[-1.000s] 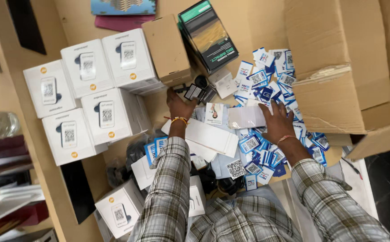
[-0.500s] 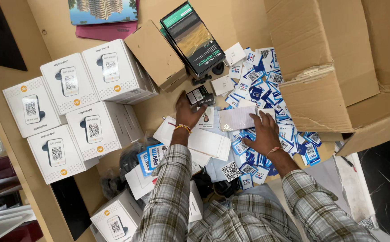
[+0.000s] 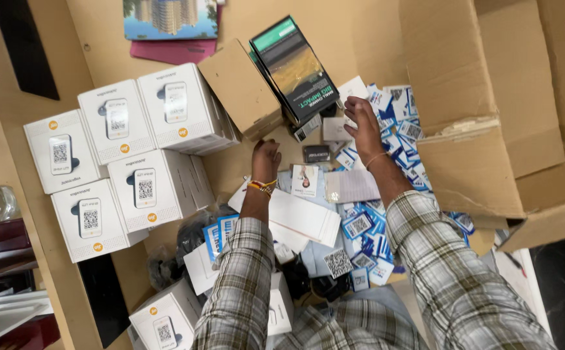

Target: The person sorts and organizes a large collection of small white product boxes and printed sheets on a desk. They move items by hand from the surface into a larger cardboard box, handling boxes, paper stacks, and adhesive labels.

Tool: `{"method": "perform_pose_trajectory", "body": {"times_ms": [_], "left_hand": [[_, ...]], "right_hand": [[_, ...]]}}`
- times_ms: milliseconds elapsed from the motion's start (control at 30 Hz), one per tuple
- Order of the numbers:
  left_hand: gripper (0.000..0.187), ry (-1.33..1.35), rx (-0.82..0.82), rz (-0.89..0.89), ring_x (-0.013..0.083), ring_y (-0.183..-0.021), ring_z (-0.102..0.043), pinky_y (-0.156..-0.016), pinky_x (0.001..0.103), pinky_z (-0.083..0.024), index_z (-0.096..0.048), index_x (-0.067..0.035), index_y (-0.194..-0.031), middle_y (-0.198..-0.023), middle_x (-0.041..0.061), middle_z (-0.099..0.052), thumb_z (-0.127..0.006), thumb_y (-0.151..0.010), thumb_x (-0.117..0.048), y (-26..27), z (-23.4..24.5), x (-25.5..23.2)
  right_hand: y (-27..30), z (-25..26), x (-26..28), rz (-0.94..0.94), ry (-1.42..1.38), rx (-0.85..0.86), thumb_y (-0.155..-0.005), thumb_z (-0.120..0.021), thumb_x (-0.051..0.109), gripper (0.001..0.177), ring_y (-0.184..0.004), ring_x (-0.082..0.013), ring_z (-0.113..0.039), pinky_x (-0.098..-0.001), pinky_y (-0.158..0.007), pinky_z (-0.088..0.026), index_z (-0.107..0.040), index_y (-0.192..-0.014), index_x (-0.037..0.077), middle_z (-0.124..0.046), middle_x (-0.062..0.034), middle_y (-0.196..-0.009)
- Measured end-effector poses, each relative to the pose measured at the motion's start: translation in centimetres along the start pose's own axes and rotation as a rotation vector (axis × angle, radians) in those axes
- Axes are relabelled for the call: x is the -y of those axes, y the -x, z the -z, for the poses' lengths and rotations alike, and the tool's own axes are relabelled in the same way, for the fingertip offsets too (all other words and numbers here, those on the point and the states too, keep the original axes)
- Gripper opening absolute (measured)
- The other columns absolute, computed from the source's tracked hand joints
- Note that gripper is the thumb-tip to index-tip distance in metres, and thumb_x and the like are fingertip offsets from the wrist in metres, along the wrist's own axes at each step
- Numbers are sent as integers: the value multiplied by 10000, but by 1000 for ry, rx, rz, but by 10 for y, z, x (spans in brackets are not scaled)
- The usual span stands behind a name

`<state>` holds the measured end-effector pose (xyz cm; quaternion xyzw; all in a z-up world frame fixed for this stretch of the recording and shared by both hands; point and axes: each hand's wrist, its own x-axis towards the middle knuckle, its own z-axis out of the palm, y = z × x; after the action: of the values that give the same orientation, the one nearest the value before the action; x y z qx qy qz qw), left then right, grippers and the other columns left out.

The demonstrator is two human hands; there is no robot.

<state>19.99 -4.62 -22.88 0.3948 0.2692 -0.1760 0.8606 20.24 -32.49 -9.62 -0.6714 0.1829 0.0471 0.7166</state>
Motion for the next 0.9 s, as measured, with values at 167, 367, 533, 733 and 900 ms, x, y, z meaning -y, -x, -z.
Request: {"method": "perform_pose_trajectory", "body": {"times_ms": [167, 367, 533, 733, 900], "left_hand": [[253, 340, 57, 91, 258, -1073, -519, -1014, 441, -414, -558, -80, -1077, -1135, 110, -560, -600, -875, -226, 26, -15, -37], [555, 402, 27, 61, 306, -1357, -413, -1169, 505, -295, -493, -50, -1284, -1416, 175, -484, -555, -857, -398, 51, -45, -60], [903, 421, 28, 5, 315, -1528, -245, -1240, 517, -165, -238, 5, -1568, -1635, 210, -290, -501, -893, -535, 51, -38, -66], [1090, 311, 80, -14, 301, -1563, -170, -1234, 490, -139, -82, -24, -1632, -1689, 202, -182, -422, -877, -732, 53, -36, -78], [1108, 91, 108, 35, 341, -1560, -208, -1229, 488, -222, -2, -46, -1616, -1702, 241, -184, -411, -883, -769, 46, -44, -60]], "right_hand": [[-60, -28, 25, -289, -123, 104, -923, -220, 787, 911, -1462, -310, -353, -549, -1155, -289, -377, -1558, 152, -424, -114, -1588], [-87, -45, 19, -452, -207, 287, -916, -397, 768, 864, -1437, -295, -407, -550, -1154, -338, -443, -1529, 161, -485, -92, -1544], [-76, -49, -21, -509, -61, 309, -847, -469, 666, 779, -1451, -269, -395, -564, -1164, -370, -346, -1536, 324, -415, -30, -1572], [-68, -63, -27, -488, 86, 363, -930, -276, 747, 827, -1454, -315, -400, -509, -1179, -289, -255, -1616, 285, -348, -47, -1648], [-61, -69, 0, -343, 345, 306, -972, -344, 568, 643, -1278, -275, -526, -491, -993, -473, -457, -1497, 215, -554, -54, -1455]]}}
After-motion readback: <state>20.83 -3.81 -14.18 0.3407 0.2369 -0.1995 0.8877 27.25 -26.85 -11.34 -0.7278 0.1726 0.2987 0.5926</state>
